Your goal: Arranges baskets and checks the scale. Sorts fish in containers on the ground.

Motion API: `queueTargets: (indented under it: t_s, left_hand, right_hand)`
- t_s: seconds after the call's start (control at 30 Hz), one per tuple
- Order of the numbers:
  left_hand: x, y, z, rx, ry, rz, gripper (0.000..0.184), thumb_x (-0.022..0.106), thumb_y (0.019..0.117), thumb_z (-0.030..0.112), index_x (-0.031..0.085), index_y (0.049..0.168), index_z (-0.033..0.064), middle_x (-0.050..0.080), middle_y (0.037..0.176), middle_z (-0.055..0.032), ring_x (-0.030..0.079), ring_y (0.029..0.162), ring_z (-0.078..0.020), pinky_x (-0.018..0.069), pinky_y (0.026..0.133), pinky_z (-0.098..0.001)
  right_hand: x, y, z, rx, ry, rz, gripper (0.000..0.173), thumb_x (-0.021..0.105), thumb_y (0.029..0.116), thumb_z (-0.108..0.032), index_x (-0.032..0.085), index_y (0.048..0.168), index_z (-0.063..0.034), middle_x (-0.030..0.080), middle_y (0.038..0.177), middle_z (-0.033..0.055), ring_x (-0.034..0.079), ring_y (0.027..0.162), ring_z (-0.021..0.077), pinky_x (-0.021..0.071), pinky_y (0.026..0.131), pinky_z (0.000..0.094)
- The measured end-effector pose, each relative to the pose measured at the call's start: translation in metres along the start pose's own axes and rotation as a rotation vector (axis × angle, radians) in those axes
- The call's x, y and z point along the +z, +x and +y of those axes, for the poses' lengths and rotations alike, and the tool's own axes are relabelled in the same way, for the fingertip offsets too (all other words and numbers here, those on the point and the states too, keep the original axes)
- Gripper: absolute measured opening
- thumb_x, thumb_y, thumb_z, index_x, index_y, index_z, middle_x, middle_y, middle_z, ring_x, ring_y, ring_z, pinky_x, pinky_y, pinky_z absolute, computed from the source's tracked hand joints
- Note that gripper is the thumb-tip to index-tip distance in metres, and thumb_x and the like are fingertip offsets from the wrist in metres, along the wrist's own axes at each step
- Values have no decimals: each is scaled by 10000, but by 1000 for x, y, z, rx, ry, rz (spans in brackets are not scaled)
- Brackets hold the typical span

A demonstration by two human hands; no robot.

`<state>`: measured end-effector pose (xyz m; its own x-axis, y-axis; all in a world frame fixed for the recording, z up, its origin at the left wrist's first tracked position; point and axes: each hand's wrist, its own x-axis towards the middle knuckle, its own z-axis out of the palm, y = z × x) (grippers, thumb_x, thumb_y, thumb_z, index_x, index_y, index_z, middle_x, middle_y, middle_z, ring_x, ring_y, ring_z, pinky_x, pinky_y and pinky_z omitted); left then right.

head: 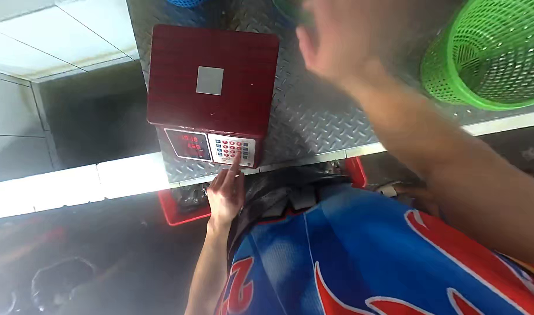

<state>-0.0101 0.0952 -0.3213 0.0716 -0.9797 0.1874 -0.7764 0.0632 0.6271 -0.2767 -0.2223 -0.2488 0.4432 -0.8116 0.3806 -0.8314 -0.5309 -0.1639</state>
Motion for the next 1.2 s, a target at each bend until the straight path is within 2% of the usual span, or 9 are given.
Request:
queueTargets:
  t_s: [0.07, 0.2, 0.37, 0.43, 0.63, 0.77, 0.93, 1.1, 1.2]
  left_hand:
    - [9, -5, 0, 69, 105, -56, 462, 572, 1012, 211, 576, 1473, 234, 743, 1042, -70, 713, 818, -199, 600, 694, -416]
    - [16, 3, -5, 126, 213, -106, 521, 569, 1003, 208, 519, 1521, 230, 729, 1119, -110, 713, 820, -267, 571, 654, -466]
    - [9, 7, -18, 174, 231, -167, 582, 588, 986, 204, 467, 1555, 216, 702, 1262, -104, 727, 878, -287, 584, 695, -488]
    - [7, 7, -26, 215, 234, -184, 560, 570, 997, 215, 476, 1549, 236, 712, 1219, -97, 723, 870, -280, 577, 687, -478]
    - [-12, 1, -31, 318, 209, -268, 441, 542, 1024, 239, 587, 1462, 210, 735, 1124, -94, 722, 910, -282, 578, 746, -481]
    - [-29, -4, -4, 336, 181, -259, 518, 577, 1014, 274, 518, 1509, 135, 724, 905, -87, 697, 736, -274, 555, 635, -462]
    - [-32, 10, -8, 183, 186, -412, 690, 638, 992, 330, 358, 1603, 176, 723, 1054, -130, 716, 823, -330, 580, 679, -545]
    - [-28, 11, -15, 213, 338, -440, 736, 633, 974, 262, 297, 1627, 232, 705, 1049, -168, 699, 847, -369, 562, 662, -548]
    - [-33, 11, -12, 201, 319, -449, 704, 581, 977, 225, 308, 1626, 244, 707, 994, -167, 688, 777, -375, 537, 590, -549]
  right_hand:
    - [19, -45, -11, -109, 92, 105, 386, 527, 1031, -383, 685, 1226, -89, 706, 1183, 169, 633, 1181, 372, 476, 1023, 583]
    - [51, -133, -46, -252, 283, 231, 236, 587, 971, -248, 725, 1023, -63, 731, 996, 145, 683, 1007, 319, 533, 902, 494]
    - [69, -224, -105, -268, 430, 193, 186, 632, 961, -212, 747, 982, -67, 742, 957, 115, 694, 952, 281, 565, 858, 451]
    - [68, -244, -131, -210, 457, 195, 154, 666, 949, -188, 760, 995, -75, 740, 946, 95, 696, 932, 252, 581, 848, 415]
    - [29, -260, -192, -149, 352, 240, 109, 705, 945, -167, 768, 1005, -101, 747, 933, 68, 691, 881, 221, 560, 775, 367]
    - [2, -264, -220, -138, 348, 269, 79, 723, 940, -147, 768, 990, -106, 753, 938, 61, 687, 870, 208, 554, 768, 358]
    - [-8, -269, -241, -134, 343, 273, 79, 718, 933, -137, 772, 985, -113, 759, 954, 53, 690, 885, 195, 553, 788, 352]
    - [-6, -275, -252, -91, 337, 274, 73, 726, 925, -136, 768, 980, -111, 760, 962, 59, 704, 910, 204, 575, 801, 357]
    - [-7, -276, -258, -71, 323, 274, 71, 726, 920, -133, 763, 975, -108, 761, 964, 63, 706, 921, 209, 576, 813, 360]
